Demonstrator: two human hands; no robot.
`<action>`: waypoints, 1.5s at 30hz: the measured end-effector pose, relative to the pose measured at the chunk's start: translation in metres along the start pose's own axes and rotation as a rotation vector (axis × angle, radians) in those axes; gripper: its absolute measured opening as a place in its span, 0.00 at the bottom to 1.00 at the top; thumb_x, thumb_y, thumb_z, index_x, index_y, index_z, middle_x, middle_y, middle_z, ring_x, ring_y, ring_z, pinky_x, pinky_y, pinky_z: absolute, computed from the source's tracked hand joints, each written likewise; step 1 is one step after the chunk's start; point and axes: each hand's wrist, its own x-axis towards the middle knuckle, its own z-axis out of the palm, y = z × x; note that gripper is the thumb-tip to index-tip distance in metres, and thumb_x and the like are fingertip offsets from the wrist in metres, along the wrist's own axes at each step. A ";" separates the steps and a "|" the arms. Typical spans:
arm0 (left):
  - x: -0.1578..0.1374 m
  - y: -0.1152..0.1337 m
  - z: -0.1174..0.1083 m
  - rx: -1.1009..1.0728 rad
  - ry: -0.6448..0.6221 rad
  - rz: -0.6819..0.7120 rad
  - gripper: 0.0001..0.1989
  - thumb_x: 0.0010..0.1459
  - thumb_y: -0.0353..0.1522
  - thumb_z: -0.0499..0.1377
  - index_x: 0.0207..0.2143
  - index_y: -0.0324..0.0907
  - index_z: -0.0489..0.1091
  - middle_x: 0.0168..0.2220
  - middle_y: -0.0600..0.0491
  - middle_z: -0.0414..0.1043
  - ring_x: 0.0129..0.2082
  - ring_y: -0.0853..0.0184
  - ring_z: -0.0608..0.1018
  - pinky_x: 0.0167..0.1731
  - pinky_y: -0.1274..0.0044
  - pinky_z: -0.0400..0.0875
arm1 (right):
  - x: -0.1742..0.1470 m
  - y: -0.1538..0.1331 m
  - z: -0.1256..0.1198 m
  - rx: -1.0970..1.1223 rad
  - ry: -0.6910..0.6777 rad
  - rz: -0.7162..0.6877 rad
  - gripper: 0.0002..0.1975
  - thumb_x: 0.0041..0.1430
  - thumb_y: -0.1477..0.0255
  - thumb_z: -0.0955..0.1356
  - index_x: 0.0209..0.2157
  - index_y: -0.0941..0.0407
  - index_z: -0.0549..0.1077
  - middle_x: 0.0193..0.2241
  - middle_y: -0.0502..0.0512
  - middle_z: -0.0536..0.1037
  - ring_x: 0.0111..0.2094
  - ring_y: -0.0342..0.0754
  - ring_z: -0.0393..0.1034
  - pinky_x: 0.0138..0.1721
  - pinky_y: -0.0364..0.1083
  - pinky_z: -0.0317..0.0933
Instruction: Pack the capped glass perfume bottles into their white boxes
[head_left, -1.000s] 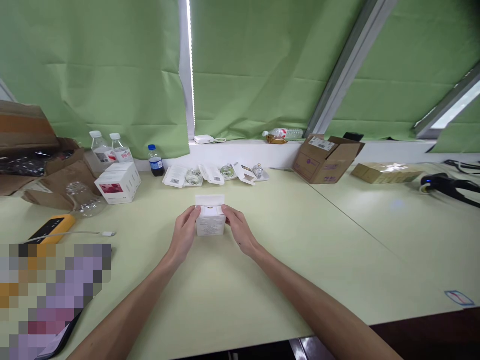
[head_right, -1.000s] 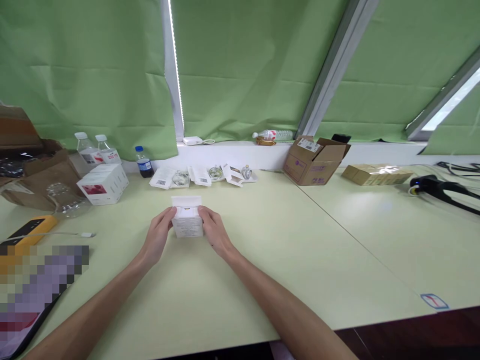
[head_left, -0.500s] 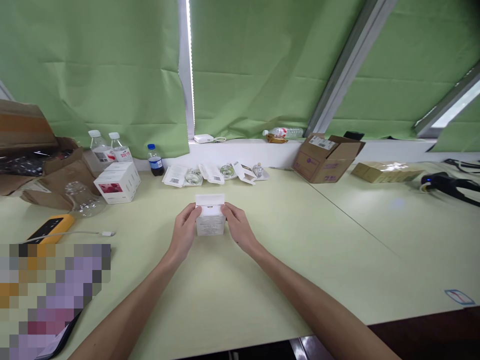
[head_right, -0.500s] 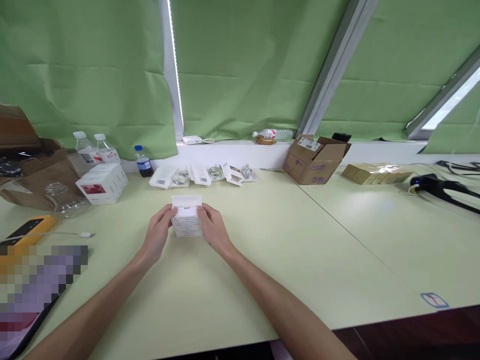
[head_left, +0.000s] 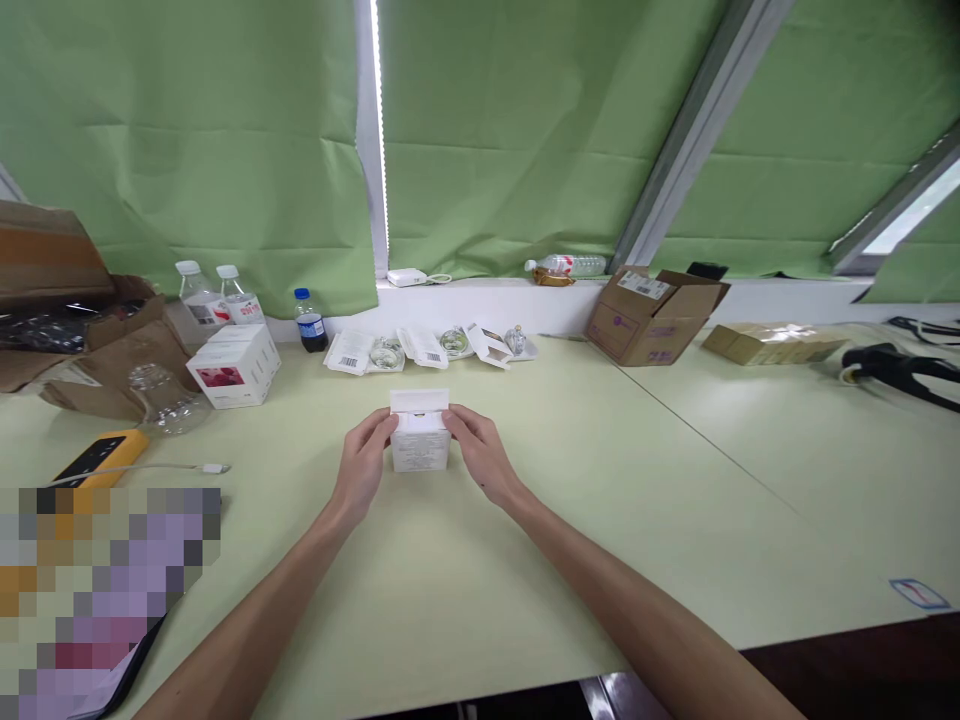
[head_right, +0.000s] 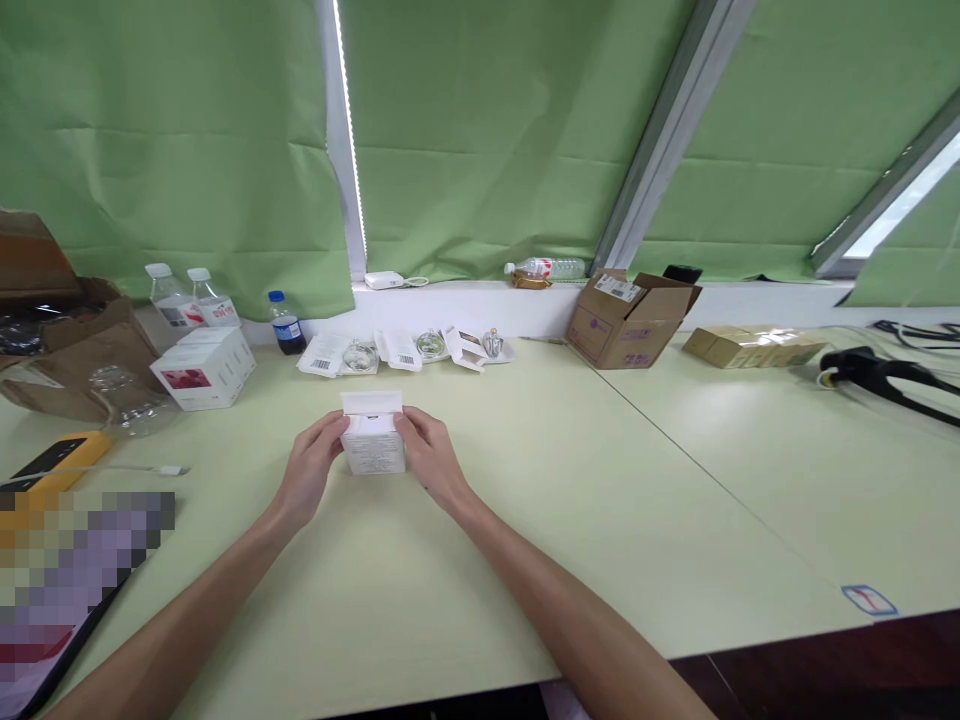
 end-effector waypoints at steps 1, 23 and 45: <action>0.001 -0.001 -0.001 0.012 0.006 0.006 0.14 0.56 0.39 0.56 0.39 0.42 0.74 0.39 0.51 0.75 0.38 0.65 0.73 0.38 0.77 0.66 | 0.001 0.001 -0.001 -0.007 -0.002 -0.003 0.15 0.58 0.60 0.62 0.25 0.56 0.67 0.25 0.49 0.65 0.29 0.44 0.56 0.33 0.43 0.53; -0.004 -0.002 -0.004 0.259 -0.033 0.261 0.26 0.56 0.37 0.59 0.57 0.48 0.59 0.55 0.49 0.66 0.53 0.61 0.70 0.48 0.71 0.67 | -0.002 0.003 -0.010 -0.115 -0.165 -0.194 0.30 0.54 0.68 0.69 0.58 0.52 0.59 0.49 0.57 0.72 0.48 0.51 0.68 0.51 0.52 0.60; 0.004 -0.004 -0.014 0.146 -0.046 0.181 0.15 0.59 0.37 0.55 0.46 0.41 0.69 0.49 0.48 0.71 0.47 0.62 0.73 0.45 0.73 0.68 | 0.001 0.007 -0.013 -0.062 -0.122 -0.181 0.18 0.62 0.63 0.63 0.51 0.53 0.66 0.43 0.55 0.75 0.43 0.48 0.69 0.44 0.47 0.63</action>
